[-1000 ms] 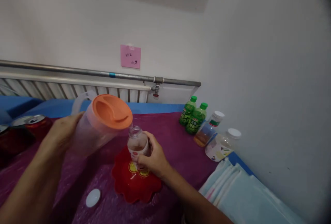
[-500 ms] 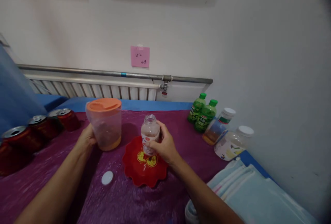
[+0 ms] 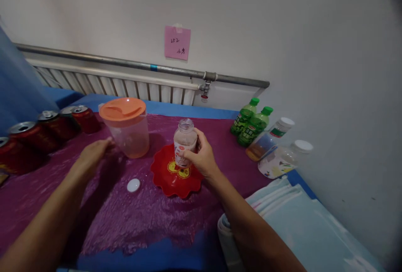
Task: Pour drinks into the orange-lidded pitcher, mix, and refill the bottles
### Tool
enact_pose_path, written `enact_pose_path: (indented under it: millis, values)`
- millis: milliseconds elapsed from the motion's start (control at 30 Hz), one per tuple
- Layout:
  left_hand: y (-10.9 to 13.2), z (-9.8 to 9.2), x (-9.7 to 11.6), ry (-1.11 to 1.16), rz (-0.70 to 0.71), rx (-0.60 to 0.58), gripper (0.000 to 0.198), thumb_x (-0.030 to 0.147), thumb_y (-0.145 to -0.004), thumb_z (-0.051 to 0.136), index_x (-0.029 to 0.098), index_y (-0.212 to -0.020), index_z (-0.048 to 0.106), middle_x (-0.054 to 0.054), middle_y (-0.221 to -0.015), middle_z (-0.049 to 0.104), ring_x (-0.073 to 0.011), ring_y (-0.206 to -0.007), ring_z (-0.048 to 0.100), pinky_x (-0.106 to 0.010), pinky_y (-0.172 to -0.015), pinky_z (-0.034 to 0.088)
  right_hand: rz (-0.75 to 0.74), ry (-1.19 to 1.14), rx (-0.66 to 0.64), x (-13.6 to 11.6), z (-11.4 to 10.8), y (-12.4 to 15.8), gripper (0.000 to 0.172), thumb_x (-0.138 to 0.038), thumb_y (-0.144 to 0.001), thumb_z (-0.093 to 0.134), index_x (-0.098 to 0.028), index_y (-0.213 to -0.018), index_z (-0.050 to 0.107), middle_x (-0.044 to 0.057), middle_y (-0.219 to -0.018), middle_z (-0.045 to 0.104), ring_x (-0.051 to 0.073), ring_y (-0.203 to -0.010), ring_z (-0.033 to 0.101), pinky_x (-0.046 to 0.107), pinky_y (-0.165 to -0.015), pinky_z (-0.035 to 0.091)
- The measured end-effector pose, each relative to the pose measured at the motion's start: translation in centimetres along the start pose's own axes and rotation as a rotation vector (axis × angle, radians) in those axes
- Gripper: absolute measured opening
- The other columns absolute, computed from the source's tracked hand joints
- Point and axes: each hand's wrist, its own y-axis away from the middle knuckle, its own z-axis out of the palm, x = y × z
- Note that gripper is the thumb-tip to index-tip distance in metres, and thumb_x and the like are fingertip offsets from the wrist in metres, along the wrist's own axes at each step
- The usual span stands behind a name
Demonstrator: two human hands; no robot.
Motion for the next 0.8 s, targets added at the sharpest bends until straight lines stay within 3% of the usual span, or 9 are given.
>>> enact_pose_path:
  millis: [100, 167, 300, 400, 467, 500, 567, 633, 800]
  values:
    - [4.0, -0.1, -2.2, -0.241, 0.061, -0.211, 0.051, 0.053, -0.059, 0.078, 0.018, -0.095, 0.07, -0.008, -0.097, 0.07, -0.0256, -0.092, 0.061, -0.036, -0.087, 0.047, 0.016, -0.008, 0.011, -0.1, 0.1, -0.1, 0.084, -0.025, -0.052, 0.077, -0.02, -0.132, 0.051, 0.009, -0.127, 0.062, 0.026, -0.115, 0.06, 0.04, -0.105, 0.045]
    - [5.7, 1.1, -3.8, -0.35, 0.123, -0.32, 0.054, 0.055, -0.053, 0.076, 0.019, -0.092, 0.074, -0.011, -0.1, 0.07, -0.0324, -0.094, 0.062, -0.046, -0.092, 0.047, 0.037, -0.005, 0.017, -0.1, 0.2, -0.1, 0.084, -0.024, -0.051, 0.078, -0.021, -0.131, 0.051, 0.008, -0.126, 0.063, 0.026, -0.115, 0.06, 0.04, -0.105, 0.046]
    - [6.3, 3.0, -5.0, -0.569, 0.213, -0.338, 0.051, 0.049, -0.056, 0.058, 0.019, -0.094, 0.075, -0.016, -0.105, 0.068, -0.0372, -0.101, 0.062, -0.055, -0.1, 0.044, 0.053, -0.015, 0.006, -0.1, 0.3, 0.0, 0.082, -0.024, -0.05, 0.08, -0.021, -0.127, 0.053, 0.006, -0.118, 0.067, 0.025, -0.107, 0.064, 0.037, -0.099, 0.05]
    - [6.2, 2.8, -2.2, -0.41, 0.101, -0.272, 0.052, 0.06, -0.046, 0.062, 0.028, -0.085, 0.072, -0.011, -0.103, 0.072, -0.0371, -0.103, 0.064, -0.053, -0.103, 0.047, 0.035, 0.026, -0.01, -0.2, 0.3, 0.1, 0.082, -0.023, -0.051, 0.08, -0.022, -0.128, 0.053, 0.005, -0.115, 0.068, 0.023, -0.103, 0.065, 0.035, -0.095, 0.051]
    - [6.7, 2.8, 1.1, -0.155, 0.046, -0.16, 0.06, 0.067, -0.035, 0.069, 0.032, -0.084, 0.069, -0.005, -0.105, 0.073, -0.0357, -0.111, 0.063, -0.049, -0.107, 0.047, 0.024, 0.087, -0.035, -0.5, 0.3, 0.4, 0.082, -0.022, -0.052, 0.079, -0.023, -0.13, 0.053, 0.004, -0.115, 0.069, 0.023, -0.103, 0.066, 0.035, -0.094, 0.052]
    - [7.0, 3.0, 2.9, -0.065, 0.084, -0.128, 0.063, 0.068, -0.035, 0.073, 0.032, -0.087, 0.069, -0.003, -0.108, 0.073, -0.033, -0.115, 0.062, -0.045, -0.108, 0.048, 0.019, 0.122, -0.048, -0.7, 0.4, 0.6, 0.083, -0.022, -0.052, 0.078, -0.024, -0.131, 0.053, 0.004, -0.116, 0.069, 0.023, -0.104, 0.066, 0.035, -0.094, 0.052]
    - [7.5, 4.0, 5.9, 0.016, 0.159, -0.178, 0.071, 0.071, -0.041, 0.078, 0.03, -0.099, 0.07, -0.002, -0.114, 0.071, -0.0282, -0.117, 0.061, -0.036, -0.101, 0.053, 0.009, 0.191, -0.08, -1.1, 0.7, 1.0, 0.083, -0.022, -0.053, 0.077, -0.025, -0.133, 0.053, 0.004, -0.118, 0.069, 0.023, -0.104, 0.066, 0.036, -0.094, 0.053]
    - [7.6, 5.4, 7.8, 0.097, 0.23, -0.26, 0.076, 0.07, -0.047, 0.08, 0.027, -0.108, 0.068, -0.004, -0.112, 0.071, -0.0258, -0.108, 0.065, -0.03, -0.088, 0.057, -0.002, 0.25, -0.105, -1.4, 0.9, 1.4, 0.086, -0.023, -0.053, 0.078, -0.026, -0.135, 0.052, 0.005, -0.123, 0.068, 0.025, -0.107, 0.066, 0.039, -0.095, 0.053]
    - [6.8, 7.0, 9.2, 0.056, 0.376, -0.349, 0.067, 0.067, -0.055, 0.081, 0.025, -0.105, 0.07, -0.006, -0.104, 0.072, -0.0228, -0.095, 0.068, -0.024, -0.077, 0.059, -0.117, 0.421, -0.113, -2.2, 0.9, 1.6, 0.09, -0.022, -0.052, 0.08, -0.025, -0.137, 0.053, 0.009, -0.132, 0.063, 0.03, -0.118, 0.061, 0.046, -0.104, 0.048]
